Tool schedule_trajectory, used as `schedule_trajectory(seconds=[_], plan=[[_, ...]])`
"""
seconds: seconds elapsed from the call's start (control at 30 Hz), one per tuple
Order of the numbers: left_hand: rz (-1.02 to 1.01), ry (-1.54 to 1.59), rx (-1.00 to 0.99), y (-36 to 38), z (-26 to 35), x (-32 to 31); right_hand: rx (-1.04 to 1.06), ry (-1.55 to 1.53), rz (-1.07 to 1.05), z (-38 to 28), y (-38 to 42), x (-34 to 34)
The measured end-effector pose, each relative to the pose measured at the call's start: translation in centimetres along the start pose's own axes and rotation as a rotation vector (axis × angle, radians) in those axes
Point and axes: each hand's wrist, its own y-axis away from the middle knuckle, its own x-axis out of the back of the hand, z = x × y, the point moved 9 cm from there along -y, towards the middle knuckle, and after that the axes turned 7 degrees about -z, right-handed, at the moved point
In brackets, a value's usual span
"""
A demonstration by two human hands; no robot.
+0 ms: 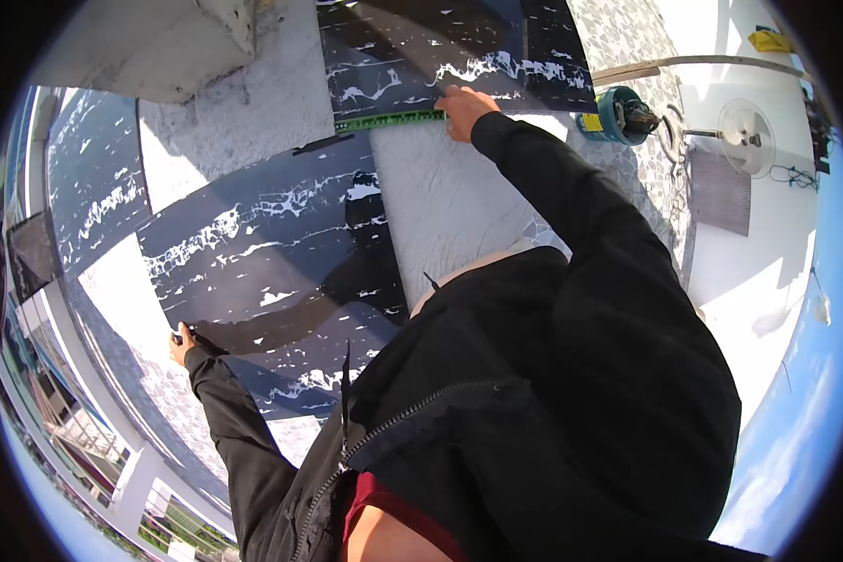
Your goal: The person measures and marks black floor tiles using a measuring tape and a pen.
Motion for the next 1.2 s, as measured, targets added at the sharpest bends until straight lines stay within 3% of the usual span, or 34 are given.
schedule_trajectory(seconds=[0.1, 0.4, 0.47, 0.6, 0.63, 0.7, 0.8, 0.93, 1.2], plan=[[-0.071, 0.068, 0.012, -0.8, -0.7, -0.6, -0.039, 0.015, -0.06, 0.7, -0.1, -0.2], [-0.015, 0.069, -0.061, -1.2, -0.5, -0.4, 0.023, 0.016, 0.057, 0.3, -0.6, 0.2], [-0.149, 0.188, -0.041, -2.0, -1.2, -1.1, 0.066, -0.412, 0.098, -0.9, 0.5, -0.1], [-0.123, 0.195, -0.089, -3.9, -2.9, -2.2, 0.159, -0.899, -0.223, -8.2, 5.9, -6.9], [-0.117, 0.204, -0.077, -3.8, -2.7, -2.5, 0.1, -0.998, -0.348, -9.9, 7.6, -8.6], [-0.141, 0.45, -0.025, -3.2, -2.8, -2.6, 0.11, -1.081, -0.332, -12.5, 9.6, -10.2], [-0.168, 0.503, 0.055, -3.4, -3.4, -2.8, 0.04, -1.304, -0.461, -15.2, 11.0, -12.3], [-0.004, 0.304, 0.044, -2.1, -1.9, -0.3, 0.017, -1.306, -0.498, -15.1, 10.3, -12.8], [-0.019, 0.255, 0.049, -1.8, -0.5, 0.8, -0.051, -1.518, -0.618, -14.9, 10.8, -14.2]])
